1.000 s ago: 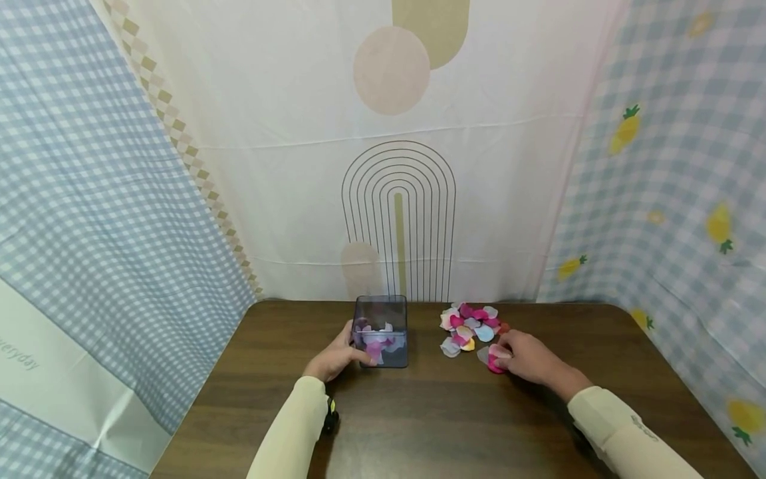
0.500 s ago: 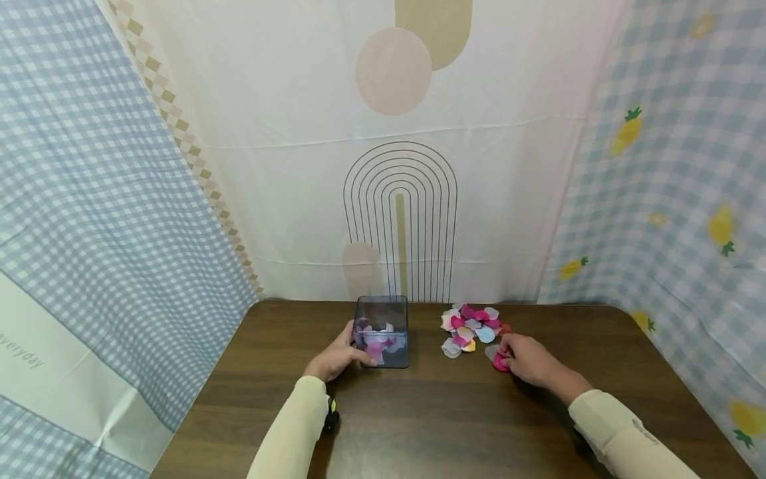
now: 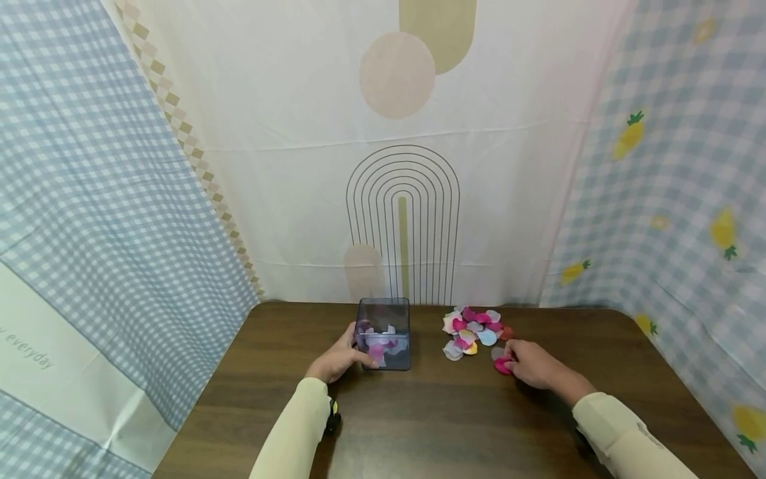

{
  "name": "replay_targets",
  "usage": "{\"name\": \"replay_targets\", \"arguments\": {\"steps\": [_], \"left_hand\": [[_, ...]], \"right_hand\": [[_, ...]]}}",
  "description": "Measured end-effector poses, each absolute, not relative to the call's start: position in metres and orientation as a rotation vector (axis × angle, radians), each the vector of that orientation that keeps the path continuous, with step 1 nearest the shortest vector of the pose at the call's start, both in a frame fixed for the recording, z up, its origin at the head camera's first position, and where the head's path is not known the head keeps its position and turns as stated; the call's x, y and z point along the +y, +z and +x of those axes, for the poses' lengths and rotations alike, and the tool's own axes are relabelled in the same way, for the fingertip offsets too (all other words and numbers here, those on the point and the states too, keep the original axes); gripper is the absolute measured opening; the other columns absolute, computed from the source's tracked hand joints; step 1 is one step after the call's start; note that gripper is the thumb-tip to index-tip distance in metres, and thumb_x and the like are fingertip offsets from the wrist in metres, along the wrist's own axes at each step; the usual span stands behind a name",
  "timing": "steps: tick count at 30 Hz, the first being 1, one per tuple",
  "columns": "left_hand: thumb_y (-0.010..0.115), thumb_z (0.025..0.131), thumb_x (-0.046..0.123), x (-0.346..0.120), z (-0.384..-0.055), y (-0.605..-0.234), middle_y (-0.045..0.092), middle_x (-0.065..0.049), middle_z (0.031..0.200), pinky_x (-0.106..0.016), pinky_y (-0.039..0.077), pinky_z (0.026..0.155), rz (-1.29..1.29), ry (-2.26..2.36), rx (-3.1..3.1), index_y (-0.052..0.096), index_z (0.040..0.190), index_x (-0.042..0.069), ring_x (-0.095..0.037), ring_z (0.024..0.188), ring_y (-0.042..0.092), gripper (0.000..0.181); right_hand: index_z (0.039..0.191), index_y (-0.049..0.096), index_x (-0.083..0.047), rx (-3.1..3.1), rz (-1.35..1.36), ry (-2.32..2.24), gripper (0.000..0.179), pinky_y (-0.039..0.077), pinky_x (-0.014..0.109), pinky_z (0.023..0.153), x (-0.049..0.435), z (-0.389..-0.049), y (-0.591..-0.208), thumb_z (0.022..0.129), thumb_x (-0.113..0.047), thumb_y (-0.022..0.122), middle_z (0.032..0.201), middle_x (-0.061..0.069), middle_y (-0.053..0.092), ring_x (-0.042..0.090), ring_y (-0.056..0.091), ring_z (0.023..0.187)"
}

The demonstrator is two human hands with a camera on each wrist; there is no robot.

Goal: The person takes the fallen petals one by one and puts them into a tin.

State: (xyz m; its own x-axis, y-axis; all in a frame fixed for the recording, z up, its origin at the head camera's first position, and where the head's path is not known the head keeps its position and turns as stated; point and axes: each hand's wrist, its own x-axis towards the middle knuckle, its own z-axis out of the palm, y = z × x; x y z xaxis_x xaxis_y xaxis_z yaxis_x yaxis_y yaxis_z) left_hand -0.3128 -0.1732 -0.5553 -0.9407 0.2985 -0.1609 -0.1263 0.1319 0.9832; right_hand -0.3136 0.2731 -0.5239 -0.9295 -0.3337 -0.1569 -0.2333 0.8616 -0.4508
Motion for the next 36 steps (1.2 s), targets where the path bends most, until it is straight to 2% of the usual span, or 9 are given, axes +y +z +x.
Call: {"name": "replay_targets", "arguments": {"steps": [4, 17, 24, 32, 36], "left_hand": [[0.088, 0.072, -0.001, -0.173, -0.313, -0.556, 0.052, -0.015, 0.152, -0.045, 0.038, 0.121, 0.152, 1.885, 2.082, 0.032, 0.157, 0.013, -0.023, 0.124, 0.06, 0.103], [0.087, 0.072, -0.003, -0.173, -0.312, -0.556, 0.051, -0.016, 0.154, -0.049, 0.035, 0.124, 0.161, 1.89, 2.087, 0.031, 0.157, 0.012, -0.024, 0.127, 0.059, 0.103], [0.087, 0.072, -0.002, -0.172, -0.311, -0.553, 0.051, -0.017, 0.153, -0.05, 0.035, 0.124, 0.174, 1.876, 2.094, 0.029, 0.158, 0.012, -0.025, 0.13, 0.057, 0.104], [0.087, 0.072, -0.002, -0.172, -0.311, -0.554, 0.05, -0.017, 0.154, -0.054, 0.032, 0.127, 0.167, 1.88, 2.1, 0.029, 0.158, 0.012, -0.027, 0.133, 0.055, 0.105], [0.087, 0.072, -0.001, -0.172, -0.312, -0.555, 0.051, -0.015, 0.154, -0.05, 0.033, 0.126, 0.152, 1.896, 2.091, 0.031, 0.157, 0.012, -0.025, 0.13, 0.056, 0.103]], "right_hand": [[0.092, 0.057, -0.01, 2.81, -0.43, -0.667, 0.015, 0.042, 0.033, 0.069, 0.276, -0.313, -0.523, 0.1, -0.011, 0.071, 0.08, 0.004, 0.054, 0.02, 0.051, 0.075], [0.101, 0.06, -0.011, 2.884, -0.461, -0.764, 0.008, 0.044, 0.033, 0.068, 0.274, -0.306, -0.526, 0.102, -0.009, 0.068, 0.083, 0.003, 0.057, 0.017, 0.051, 0.075], [0.098, 0.06, -0.012, 2.959, -0.542, -0.838, 0.009, 0.043, 0.03, 0.07, 0.267, -0.3, -0.523, 0.101, -0.008, 0.068, 0.083, 0.0, 0.058, 0.015, 0.051, 0.076], [0.094, 0.06, -0.014, 3.067, -0.678, -0.942, 0.015, 0.043, 0.025, 0.066, 0.239, -0.295, -0.506, 0.099, -0.006, 0.071, 0.081, -0.003, 0.057, 0.011, 0.049, 0.073], [0.093, 0.061, -0.014, 3.09, -0.819, -1.024, 0.016, 0.044, 0.025, 0.069, 0.215, -0.291, -0.49, 0.098, -0.005, 0.073, 0.081, -0.004, 0.058, 0.009, 0.049, 0.075]]}}
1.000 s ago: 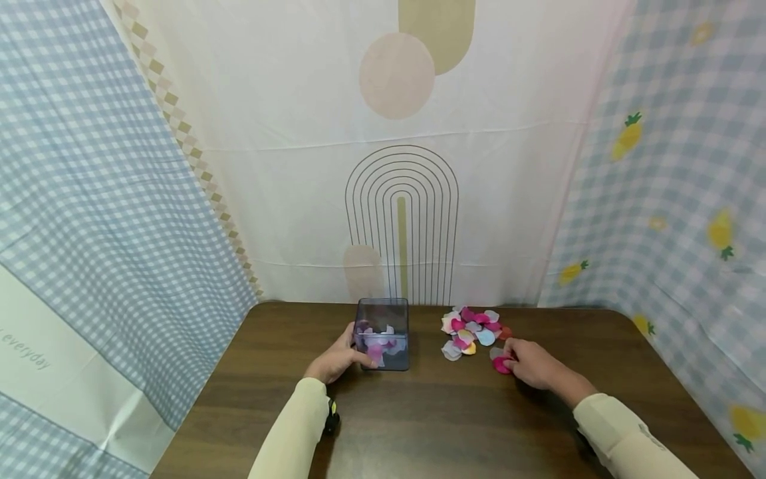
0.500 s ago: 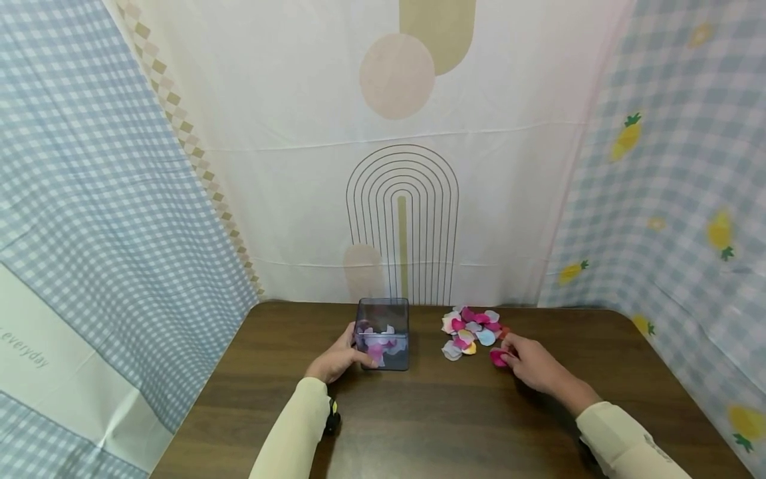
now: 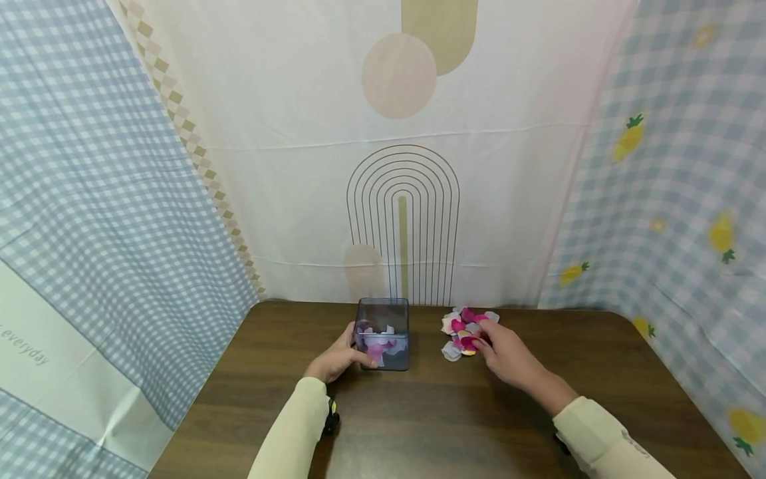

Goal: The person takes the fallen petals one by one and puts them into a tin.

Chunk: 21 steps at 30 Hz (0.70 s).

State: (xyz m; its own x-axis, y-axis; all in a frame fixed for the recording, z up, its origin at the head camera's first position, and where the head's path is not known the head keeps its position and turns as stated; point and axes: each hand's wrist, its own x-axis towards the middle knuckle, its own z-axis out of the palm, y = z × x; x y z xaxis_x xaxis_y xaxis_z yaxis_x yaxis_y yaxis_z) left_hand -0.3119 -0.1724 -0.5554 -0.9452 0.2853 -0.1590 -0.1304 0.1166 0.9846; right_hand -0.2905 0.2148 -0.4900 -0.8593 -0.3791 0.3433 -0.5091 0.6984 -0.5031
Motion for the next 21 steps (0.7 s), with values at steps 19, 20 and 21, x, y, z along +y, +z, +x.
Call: {"name": "replay_targets", "arguments": {"steps": [19, 20, 21], "left_hand": [[0.086, 0.073, -0.001, -0.17, -0.311, -0.556, 0.052, -0.018, 0.152, -0.04, 0.042, 0.116, 0.172, 1.872, 2.118, 0.032, 0.156, 0.01, -0.024, 0.127, 0.059, 0.099], [0.086, 0.073, -0.001, -0.171, -0.312, -0.556, 0.052, -0.018, 0.152, -0.04, 0.043, 0.116, 0.172, 1.873, 2.117, 0.032, 0.156, 0.01, -0.025, 0.127, 0.059, 0.1], [0.086, 0.073, -0.001, -0.171, -0.312, -0.555, 0.052, -0.018, 0.153, -0.04, 0.043, 0.116, 0.17, 1.875, 2.116, 0.031, 0.156, 0.011, -0.025, 0.128, 0.059, 0.1]], "right_hand": [[0.096, 0.062, -0.016, -2.485, 1.01, 0.959, 0.014, 0.043, 0.023, 0.073, 0.154, -0.279, -0.442, 0.099, -0.008, 0.072, 0.088, -0.005, 0.059, 0.009, 0.049, 0.083], [0.096, 0.062, -0.016, -2.478, 1.012, 0.956, 0.014, 0.044, 0.023, 0.073, 0.154, -0.279, -0.442, 0.099, -0.008, 0.073, 0.088, -0.005, 0.059, 0.009, 0.05, 0.082], [0.097, 0.063, -0.015, -2.473, 1.015, 0.956, 0.013, 0.045, 0.023, 0.073, 0.153, -0.279, -0.442, 0.099, -0.008, 0.073, 0.089, -0.004, 0.06, 0.009, 0.05, 0.083]]}}
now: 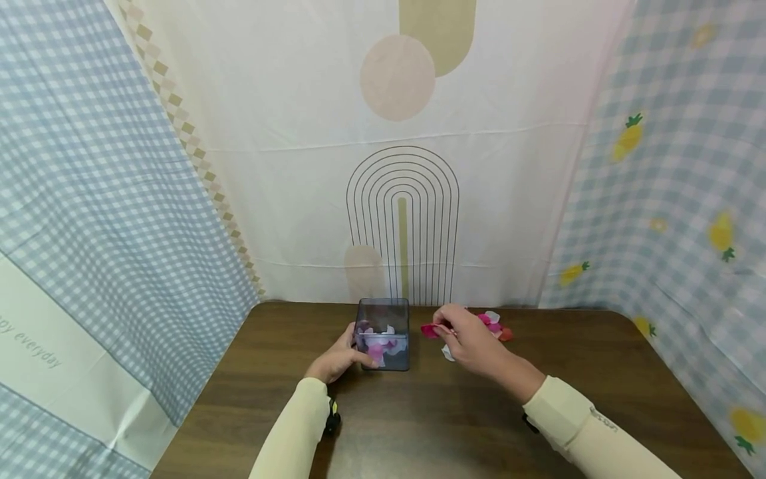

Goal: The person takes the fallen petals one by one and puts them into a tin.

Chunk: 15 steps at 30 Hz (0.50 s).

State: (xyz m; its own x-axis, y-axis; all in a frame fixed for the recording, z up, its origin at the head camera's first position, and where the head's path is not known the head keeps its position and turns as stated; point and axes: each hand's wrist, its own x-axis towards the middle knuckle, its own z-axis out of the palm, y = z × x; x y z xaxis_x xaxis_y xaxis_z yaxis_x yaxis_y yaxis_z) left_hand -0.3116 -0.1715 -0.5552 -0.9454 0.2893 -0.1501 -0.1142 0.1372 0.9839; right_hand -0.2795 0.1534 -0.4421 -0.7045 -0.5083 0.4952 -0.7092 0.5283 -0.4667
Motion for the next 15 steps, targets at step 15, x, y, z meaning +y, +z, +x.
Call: {"name": "replay_targets", "arguments": {"steps": [15], "left_hand": [[0.086, 0.074, -0.001, -0.172, -0.31, -0.553, 0.049, -0.019, 0.157, -0.05, 0.035, 0.125, 0.16, 1.887, 2.109, 0.031, 0.157, 0.011, -0.028, 0.135, 0.055, 0.1]], "right_hand": [[0.104, 0.071, -0.014, -2.44, 0.996, 1.026, 0.009, 0.061, 0.036, 0.082, 0.143, -0.296, -0.45, 0.098, -0.008, 0.075, 0.099, 0.0, 0.073, 0.009, 0.061, 0.086]]}}
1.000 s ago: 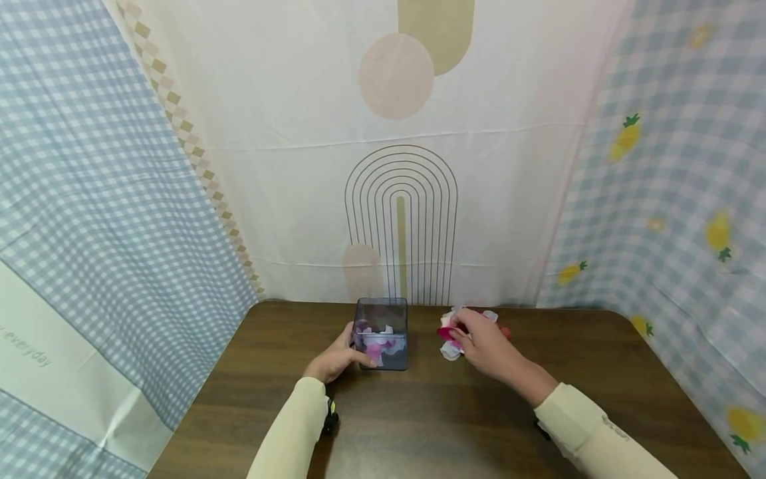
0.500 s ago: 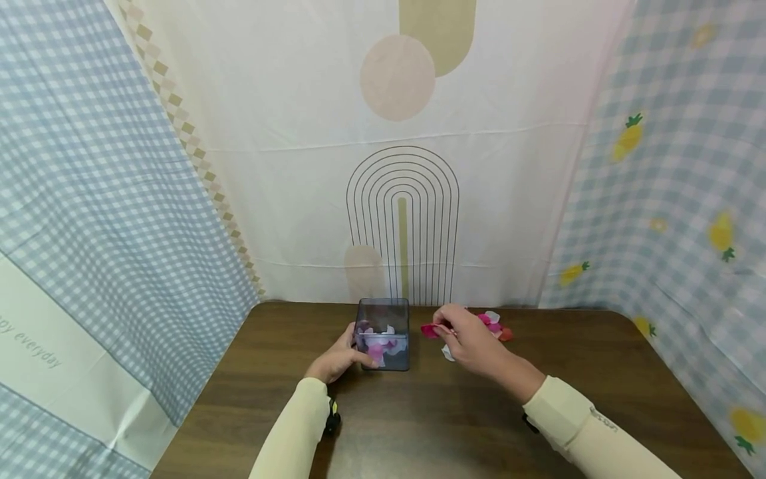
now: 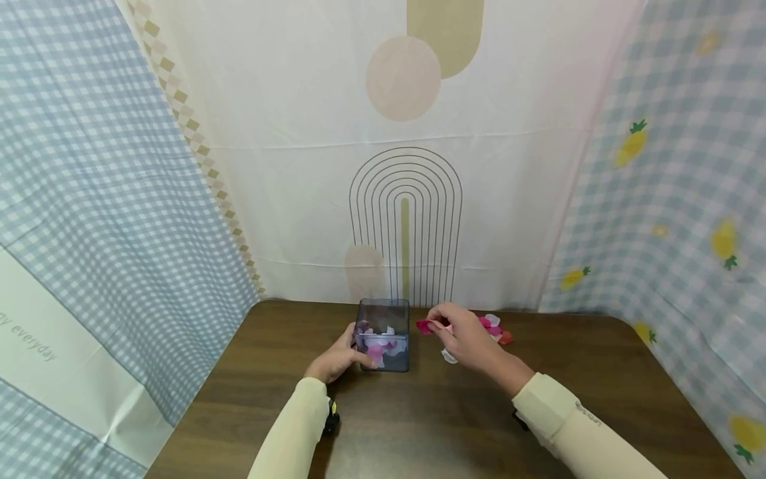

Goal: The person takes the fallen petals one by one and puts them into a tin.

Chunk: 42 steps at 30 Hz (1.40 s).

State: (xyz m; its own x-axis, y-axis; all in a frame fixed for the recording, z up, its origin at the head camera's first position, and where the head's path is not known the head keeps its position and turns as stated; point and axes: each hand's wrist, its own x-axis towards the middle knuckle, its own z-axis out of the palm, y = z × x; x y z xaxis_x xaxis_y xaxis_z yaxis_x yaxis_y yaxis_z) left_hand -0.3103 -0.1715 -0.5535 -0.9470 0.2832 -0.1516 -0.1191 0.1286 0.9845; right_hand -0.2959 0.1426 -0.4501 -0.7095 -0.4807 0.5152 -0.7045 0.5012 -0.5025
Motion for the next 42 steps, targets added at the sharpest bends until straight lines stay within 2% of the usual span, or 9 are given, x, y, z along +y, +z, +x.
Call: {"name": "replay_targets", "arguments": {"steps": [3, 7, 10, 13, 21, 25, 34, 42], "left_hand": [[0.086, 0.074, 0.0, -0.172, -0.31, -0.554, 0.05, -0.019, 0.157, -0.048, 0.036, 0.123, 0.157, 1.887, 2.114, 0.031, 0.157, 0.011, -0.027, 0.134, 0.055, 0.1], [0.086, 0.075, -0.001, -0.173, -0.31, -0.554, 0.05, -0.019, 0.156, -0.042, 0.041, 0.119, 0.157, 1.895, 2.103, 0.031, 0.157, 0.011, -0.027, 0.132, 0.057, 0.1], [0.085, 0.075, -0.002, -0.172, -0.309, -0.554, 0.049, -0.019, 0.156, -0.039, 0.043, 0.116, 0.157, 1.893, 2.1, 0.03, 0.158, 0.01, -0.026, 0.129, 0.059, 0.101], [0.086, 0.074, -0.002, -0.172, -0.309, -0.554, 0.049, -0.019, 0.156, -0.04, 0.043, 0.117, 0.151, 1.89, 2.104, 0.029, 0.158, 0.009, -0.025, 0.129, 0.059, 0.102], [0.086, 0.073, -0.002, -0.174, -0.309, -0.555, 0.049, -0.018, 0.156, -0.05, 0.036, 0.125, 0.137, 1.893, 2.102, 0.028, 0.159, 0.009, -0.028, 0.134, 0.056, 0.103], [0.085, 0.073, -0.003, -0.175, -0.309, -0.558, 0.048, -0.019, 0.156, -0.044, 0.04, 0.121, 0.15, 1.893, 2.088, 0.029, 0.156, 0.009, -0.026, 0.132, 0.058, 0.101], [0.087, 0.073, 0.0, -0.17, -0.313, -0.557, 0.051, -0.018, 0.154, -0.034, 0.045, 0.112, 0.171, 1.878, 2.137, 0.035, 0.152, 0.012, -0.024, 0.129, 0.059, 0.095], [0.086, 0.074, -0.001, -0.172, -0.314, -0.554, 0.051, -0.018, 0.155, -0.038, 0.045, 0.114, 0.168, 1.853, 2.128, 0.033, 0.153, 0.012, -0.026, 0.133, 0.058, 0.096]], "right_hand": [[0.104, 0.072, -0.014, -2.448, 0.992, 1.077, 0.008, 0.061, 0.035, 0.081, 0.134, -0.302, -0.453, 0.099, -0.008, 0.074, 0.1, 0.001, 0.073, 0.01, 0.062, 0.087], [0.102, 0.072, -0.013, -2.484, 0.98, 1.14, 0.004, 0.056, 0.025, 0.074, 0.119, -0.31, -0.453, 0.1, -0.009, 0.073, 0.097, 0.003, 0.074, 0.008, 0.06, 0.082], [0.102, 0.072, -0.01, -2.511, 0.971, 1.156, 0.002, 0.053, 0.022, 0.071, 0.105, -0.314, -0.451, 0.102, -0.011, 0.071, 0.095, 0.004, 0.074, 0.008, 0.059, 0.079], [0.103, 0.072, -0.008, -2.545, 0.978, 1.146, 0.005, 0.052, 0.023, 0.07, 0.091, -0.32, -0.448, 0.102, -0.013, 0.071, 0.095, 0.003, 0.073, 0.009, 0.059, 0.079], [0.099, 0.071, -0.015, -2.717, 0.964, 1.036, 0.005, 0.054, 0.027, 0.073, 0.056, -0.343, -0.45, 0.103, -0.017, 0.071, 0.094, -0.001, 0.072, 0.011, 0.059, 0.081], [0.095, 0.07, -0.014, -2.764, 1.028, 0.937, 0.007, 0.053, 0.028, 0.07, 0.043, -0.352, -0.453, 0.103, -0.014, 0.07, 0.09, 0.0, 0.073, 0.011, 0.059, 0.077], [0.102, 0.069, -0.015, -2.859, 1.085, 0.704, 0.005, 0.053, 0.028, 0.07, 0.029, -0.359, -0.457, 0.104, -0.015, 0.064, 0.091, -0.001, 0.072, 0.012, 0.06, 0.076], [0.104, 0.071, -0.015, -2.886, 1.062, 0.594, 0.008, 0.059, 0.036, 0.082, 0.027, -0.359, -0.457, 0.104, -0.017, 0.063, 0.096, 0.001, 0.075, 0.014, 0.064, 0.082]]}}
